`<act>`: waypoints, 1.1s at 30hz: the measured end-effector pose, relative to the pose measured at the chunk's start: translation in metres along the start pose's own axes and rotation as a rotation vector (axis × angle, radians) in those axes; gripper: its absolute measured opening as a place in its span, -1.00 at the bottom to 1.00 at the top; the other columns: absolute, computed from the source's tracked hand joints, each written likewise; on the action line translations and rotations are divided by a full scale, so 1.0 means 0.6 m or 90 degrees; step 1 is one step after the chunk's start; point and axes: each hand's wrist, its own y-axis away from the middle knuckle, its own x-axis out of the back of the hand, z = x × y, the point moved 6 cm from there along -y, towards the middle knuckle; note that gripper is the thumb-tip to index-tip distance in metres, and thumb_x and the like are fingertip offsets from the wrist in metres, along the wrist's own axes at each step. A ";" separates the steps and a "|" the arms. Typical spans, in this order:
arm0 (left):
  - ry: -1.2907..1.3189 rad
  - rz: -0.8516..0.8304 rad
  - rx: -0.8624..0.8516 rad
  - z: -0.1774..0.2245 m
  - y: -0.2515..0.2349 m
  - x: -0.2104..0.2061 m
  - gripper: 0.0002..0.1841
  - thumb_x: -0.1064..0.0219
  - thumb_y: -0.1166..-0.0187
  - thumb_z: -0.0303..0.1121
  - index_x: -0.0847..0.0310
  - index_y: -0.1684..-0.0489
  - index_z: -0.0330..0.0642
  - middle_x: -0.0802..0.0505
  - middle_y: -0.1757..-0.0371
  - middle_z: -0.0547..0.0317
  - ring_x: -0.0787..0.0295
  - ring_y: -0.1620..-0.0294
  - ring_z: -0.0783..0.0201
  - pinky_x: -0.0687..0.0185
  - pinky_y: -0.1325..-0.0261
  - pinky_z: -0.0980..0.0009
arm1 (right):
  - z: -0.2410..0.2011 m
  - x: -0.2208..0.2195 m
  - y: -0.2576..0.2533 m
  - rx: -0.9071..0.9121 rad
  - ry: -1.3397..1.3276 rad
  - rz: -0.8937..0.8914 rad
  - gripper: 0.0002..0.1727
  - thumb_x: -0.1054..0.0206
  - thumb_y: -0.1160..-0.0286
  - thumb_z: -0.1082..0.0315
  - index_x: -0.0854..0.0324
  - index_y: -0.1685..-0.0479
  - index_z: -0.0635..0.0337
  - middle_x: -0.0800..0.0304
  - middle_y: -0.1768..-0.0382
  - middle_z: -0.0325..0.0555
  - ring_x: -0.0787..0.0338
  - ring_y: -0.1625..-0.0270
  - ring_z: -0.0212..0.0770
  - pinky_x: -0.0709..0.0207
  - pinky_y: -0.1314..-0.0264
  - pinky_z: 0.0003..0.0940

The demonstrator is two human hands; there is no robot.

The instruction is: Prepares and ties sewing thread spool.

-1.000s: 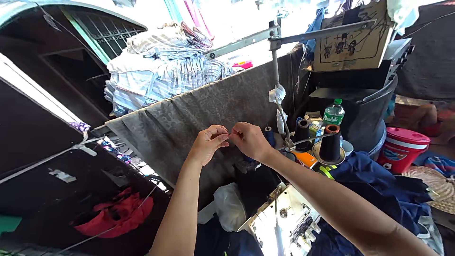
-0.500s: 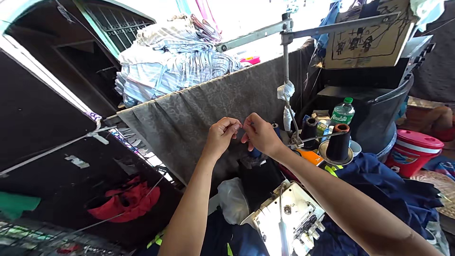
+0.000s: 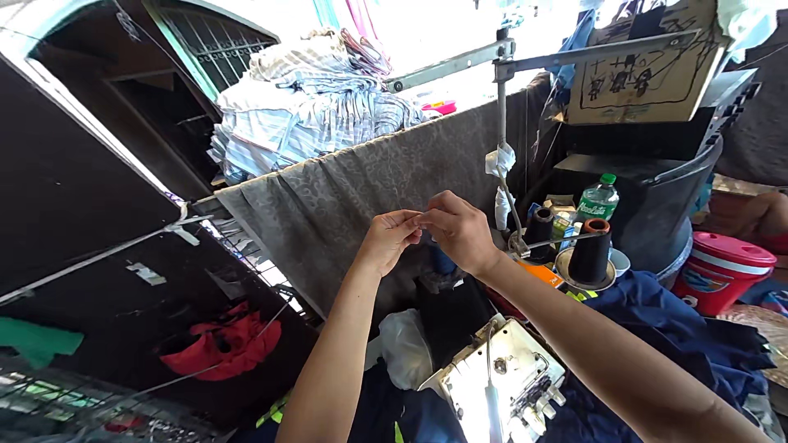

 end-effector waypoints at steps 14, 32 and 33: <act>-0.076 -0.068 -0.064 -0.011 -0.010 0.013 -0.77 -0.08 -0.75 -0.53 -0.70 -0.03 -0.20 -0.75 0.32 0.33 -0.58 0.42 0.56 -0.49 0.29 0.68 | 0.042 0.024 0.004 -0.635 -0.600 0.014 -0.91 -0.14 -0.80 0.40 -0.54 0.05 0.18 -0.87 0.24 -0.13 -0.69 0.50 -0.43 -0.51 0.43 -0.58; -0.722 -0.039 -0.447 -0.053 -0.030 0.035 -0.83 -0.29 -0.64 -0.50 -0.86 0.15 -0.25 -0.90 0.15 -0.05 -0.79 -0.07 -0.06 -0.59 -0.28 0.00 | -0.068 0.027 0.079 -0.236 -0.294 -0.524 -0.77 -0.44 -0.52 0.38 -0.73 -0.08 0.25 -0.76 -0.22 0.03 -0.81 -0.07 -0.14 -0.72 -0.12 -0.20; -0.782 -0.084 -0.391 -0.078 -0.028 0.044 -0.82 -0.34 -0.62 -0.48 -0.85 -0.01 -0.20 -0.89 0.00 -0.08 -0.73 -0.28 -0.15 -0.53 -0.39 -0.14 | -0.092 0.036 0.109 -0.192 -0.298 -0.641 -0.65 -0.49 -0.48 0.34 -0.72 -0.22 0.20 -0.57 -0.51 0.11 -0.73 -0.31 -0.07 -0.65 -0.28 -0.16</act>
